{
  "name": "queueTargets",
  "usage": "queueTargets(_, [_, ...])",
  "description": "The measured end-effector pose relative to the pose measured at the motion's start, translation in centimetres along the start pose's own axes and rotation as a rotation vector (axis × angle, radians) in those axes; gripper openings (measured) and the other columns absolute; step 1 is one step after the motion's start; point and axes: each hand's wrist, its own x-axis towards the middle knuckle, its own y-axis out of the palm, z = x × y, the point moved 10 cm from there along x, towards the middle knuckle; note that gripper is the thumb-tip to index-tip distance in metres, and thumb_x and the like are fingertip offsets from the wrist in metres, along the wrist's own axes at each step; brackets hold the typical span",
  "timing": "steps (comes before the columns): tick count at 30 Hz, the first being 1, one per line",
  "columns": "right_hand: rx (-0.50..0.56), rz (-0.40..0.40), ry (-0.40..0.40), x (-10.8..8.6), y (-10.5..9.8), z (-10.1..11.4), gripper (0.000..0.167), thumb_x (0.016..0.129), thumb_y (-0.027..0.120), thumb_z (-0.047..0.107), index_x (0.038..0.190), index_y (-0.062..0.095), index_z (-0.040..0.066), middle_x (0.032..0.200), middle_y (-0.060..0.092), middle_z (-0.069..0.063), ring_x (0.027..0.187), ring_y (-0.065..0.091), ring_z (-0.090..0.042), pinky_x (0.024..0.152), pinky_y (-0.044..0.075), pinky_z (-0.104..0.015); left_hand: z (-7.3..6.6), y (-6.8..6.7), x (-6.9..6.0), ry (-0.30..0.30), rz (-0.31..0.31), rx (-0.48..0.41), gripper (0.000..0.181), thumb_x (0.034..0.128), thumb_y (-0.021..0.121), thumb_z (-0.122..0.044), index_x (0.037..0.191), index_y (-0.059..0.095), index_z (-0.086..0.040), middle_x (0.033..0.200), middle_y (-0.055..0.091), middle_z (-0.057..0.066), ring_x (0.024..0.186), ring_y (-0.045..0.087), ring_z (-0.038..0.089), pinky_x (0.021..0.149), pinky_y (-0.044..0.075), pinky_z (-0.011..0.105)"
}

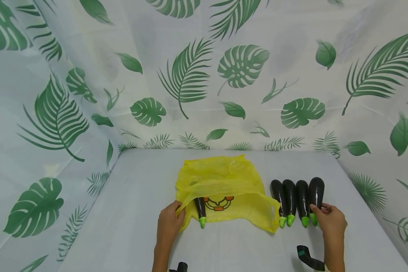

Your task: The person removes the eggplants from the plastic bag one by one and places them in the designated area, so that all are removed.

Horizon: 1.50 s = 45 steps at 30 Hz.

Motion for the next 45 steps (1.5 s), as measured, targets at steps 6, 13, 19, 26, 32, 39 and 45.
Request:
queueTargets(6, [-0.027,0.006,-0.003,0.4,0.2,-0.3,0.057,0.093,0.058,0.027,0.130,0.048,-0.015,0.125,0.052,-0.038,0.111,0.050,-0.048,0.062,0.040,-0.032,-0.1,-0.2,0.0,0.018,-0.009,-0.008,0.009,0.0842,0.071,-0.013,0.091,0.069,-0.009,0.077,0.066,-0.001,0.064,0.049,0.007,0.059,0.043,0.023])
queueTargets(13, [-0.043,0.043,0.021,0.6,0.4,-1.1,0.058,0.093,0.059,0.027,0.130,0.047,-0.016,0.126,0.050,-0.039,0.112,0.046,-0.050,0.066,0.042,-0.037,-0.2,-0.1,-0.2,0.020,-0.002,-0.004,0.008,0.0843,0.071,-0.013,0.090,0.069,-0.008,0.075,0.065,-0.002,0.063,0.048,0.007,0.058,0.043,0.022])
queueTargets(19, [-0.049,0.045,0.015,0.9,0.6,-1.4,0.056,0.092,0.060,0.026,0.127,0.049,-0.016,0.123,0.053,-0.038,0.108,0.050,-0.050,0.057,0.038,-0.027,-0.3,-0.2,0.0,0.022,-0.008,0.001,0.008,0.0837,0.072,-0.013,0.090,0.069,-0.009,0.075,0.065,-0.002,0.063,0.048,0.007,0.058,0.043,0.022])
queueTargets(26, [-0.065,0.061,0.008,1.3,0.9,-1.4,0.059,0.093,0.060,0.031,0.126,0.049,-0.016,0.123,0.053,-0.038,0.108,0.049,-0.049,0.056,0.038,-0.025,-0.4,-0.4,0.1,0.043,-0.032,-0.010,0.008,0.0827,0.071,-0.010,0.090,0.069,-0.008,0.074,0.066,-0.002,0.062,0.048,0.006,0.057,0.042,0.022])
queueTargets(32, [-0.074,0.064,-0.003,1.2,0.8,-1.5,0.061,0.092,0.061,0.034,0.124,0.050,-0.017,0.120,0.056,-0.037,0.104,0.052,-0.049,0.055,0.039,-0.026,-0.2,-0.2,0.0,0.030,-0.024,-0.009,0.008,0.0824,0.072,-0.009,0.090,0.069,-0.008,0.075,0.066,-0.001,0.063,0.049,0.006,0.058,0.043,0.022])
queueTargets(39, [-0.076,0.047,-0.007,0.8,0.7,-1.7,0.058,0.092,0.060,0.032,0.122,0.052,-0.017,0.117,0.057,-0.037,0.104,0.051,-0.049,0.056,0.037,-0.027,-0.2,-0.3,-0.2,0.027,-0.020,-0.010,0.009,0.0829,0.072,-0.010,0.091,0.069,-0.008,0.077,0.067,-0.001,0.064,0.049,0.007,0.059,0.043,0.023])
queueTargets(45, [-0.076,0.044,-0.002,0.8,0.7,-1.7,0.059,0.092,0.060,0.033,0.122,0.052,-0.017,0.116,0.058,-0.036,0.102,0.051,-0.047,0.056,0.037,-0.027,-0.3,-0.3,-0.2,0.032,-0.016,-0.019,0.008,0.0834,0.071,-0.012,0.091,0.069,-0.009,0.077,0.067,-0.002,0.064,0.050,0.007,0.060,0.044,0.023])
